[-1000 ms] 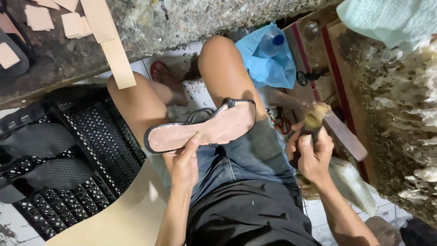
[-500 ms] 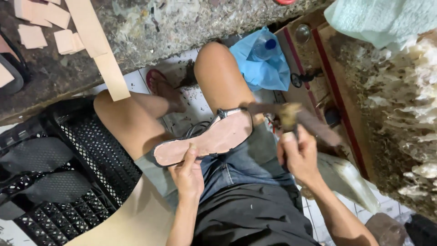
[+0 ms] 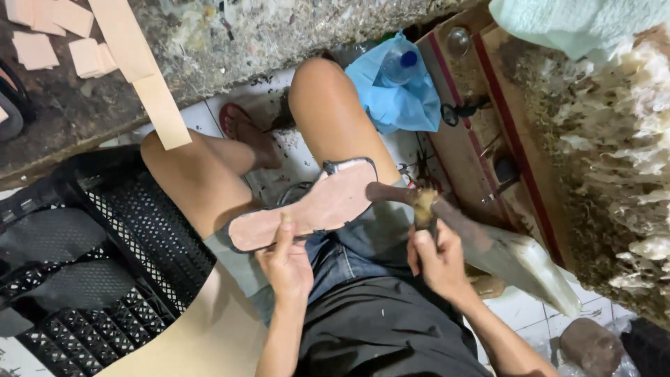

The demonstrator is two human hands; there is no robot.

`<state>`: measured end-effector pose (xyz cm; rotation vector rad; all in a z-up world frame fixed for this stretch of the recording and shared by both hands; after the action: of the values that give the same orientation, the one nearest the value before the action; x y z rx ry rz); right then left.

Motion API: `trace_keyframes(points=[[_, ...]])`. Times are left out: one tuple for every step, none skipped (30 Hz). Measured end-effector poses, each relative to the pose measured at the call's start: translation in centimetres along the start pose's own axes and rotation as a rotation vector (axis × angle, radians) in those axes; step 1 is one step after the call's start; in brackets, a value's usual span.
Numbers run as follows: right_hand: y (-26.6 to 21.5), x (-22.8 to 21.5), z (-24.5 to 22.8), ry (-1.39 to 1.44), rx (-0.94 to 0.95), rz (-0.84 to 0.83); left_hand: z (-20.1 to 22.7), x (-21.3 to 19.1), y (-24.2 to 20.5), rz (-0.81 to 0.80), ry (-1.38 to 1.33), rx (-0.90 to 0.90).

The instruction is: Assembling sandals by applying adhesive to components with wooden sticks and hammering them together at a workbench.

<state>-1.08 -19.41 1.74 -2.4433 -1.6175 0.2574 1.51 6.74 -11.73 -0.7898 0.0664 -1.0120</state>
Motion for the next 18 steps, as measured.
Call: trace_keyframes(points=[[-0.1, 0.5, -0.9, 0.04, -0.001, -0.037, 0.1, -0.6, 0.3, 0.003, 0.013, 0.011], [-0.6, 0.8, -0.8, 0.036, 0.009, -0.034, 0.5, 0.1, -0.2, 0.007, 0.018, 0.001], [-1.0, 0.1, -1.3, 0.106, -0.05, 0.071, 0.9, 0.7, -0.7, 0.02, 0.012, -0.012], [-1.2, -0.5, -1.6, 0.182, -0.119, 0.163, 1.4, 1.4, -0.8, 0.035, -0.003, -0.01], [-1.6, -0.6, -0.8, 0.184, -0.12, 0.154, 1.1, 1.2, -1.1, 0.041, -0.007, -0.004], [-1.7, -0.1, 0.3, 0.155, -0.081, 0.093, 0.5, 1.0, -1.2, 0.07, -0.03, -0.024], [-1.8, 0.3, 1.5, 0.124, -0.043, 0.033, -0.2, 0.8, -1.3, 0.099, -0.053, -0.043], [-2.0, 0.3, 1.5, 0.126, -0.04, 0.025, 1.0, 1.4, -1.7, 0.107, -0.054, -0.039], [-2.1, 0.2, 0.8, 0.125, -0.115, 0.013, 2.2, 2.1, -2.0, 0.106, -0.046, -0.037], [-2.4, 0.1, 0.1, 0.122, -0.188, 0.002, 3.2, 2.8, -2.3, 0.106, -0.038, -0.038], [-2.4, 0.1, 0.5, 0.122, -0.182, -0.006, 3.3, 3.2, -2.5, 0.116, -0.039, -0.037], [-2.6, 0.4, 0.2, 0.096, -0.238, -0.03, 3.3, 3.4, -2.8, 0.127, -0.029, -0.054], [-2.8, 0.6, -0.1, 0.071, -0.295, -0.053, 3.3, 3.7, -3.0, 0.137, -0.019, -0.071], [-2.7, 0.3, 0.1, 0.072, -0.309, -0.058, 2.8, 3.3, -2.6, 0.131, -0.029, -0.062], [-2.4, 0.4, 0.6, 0.0, -0.289, -0.09, 2.9, 3.1, -2.0, 0.114, -0.015, 0.01], [-2.8, 0.4, 1.3, -0.073, -0.252, -0.122, 3.0, 2.3, -2.1, 0.107, 0.009, 0.074], [-3.6, -0.3, 1.6, -0.072, -0.25, -0.127, 4.3, 3.3, -2.6, 0.113, 0.008, 0.075], [-4.2, -0.6, 3.7, -0.103, -0.076, -0.189, 5.8, 4.3, -3.3, 0.12, 0.077, 0.101]])
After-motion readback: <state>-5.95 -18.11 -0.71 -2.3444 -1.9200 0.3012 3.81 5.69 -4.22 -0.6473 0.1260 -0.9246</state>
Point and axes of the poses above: each hand's wrist, its own y-axis towards the middle knuckle, its own x-axis out of the palm, z = x × y, the point moved 10 cm from there along y, towards the middle knuckle, and after that the axes turned 9 degrees about y, right-handed, at the moved point
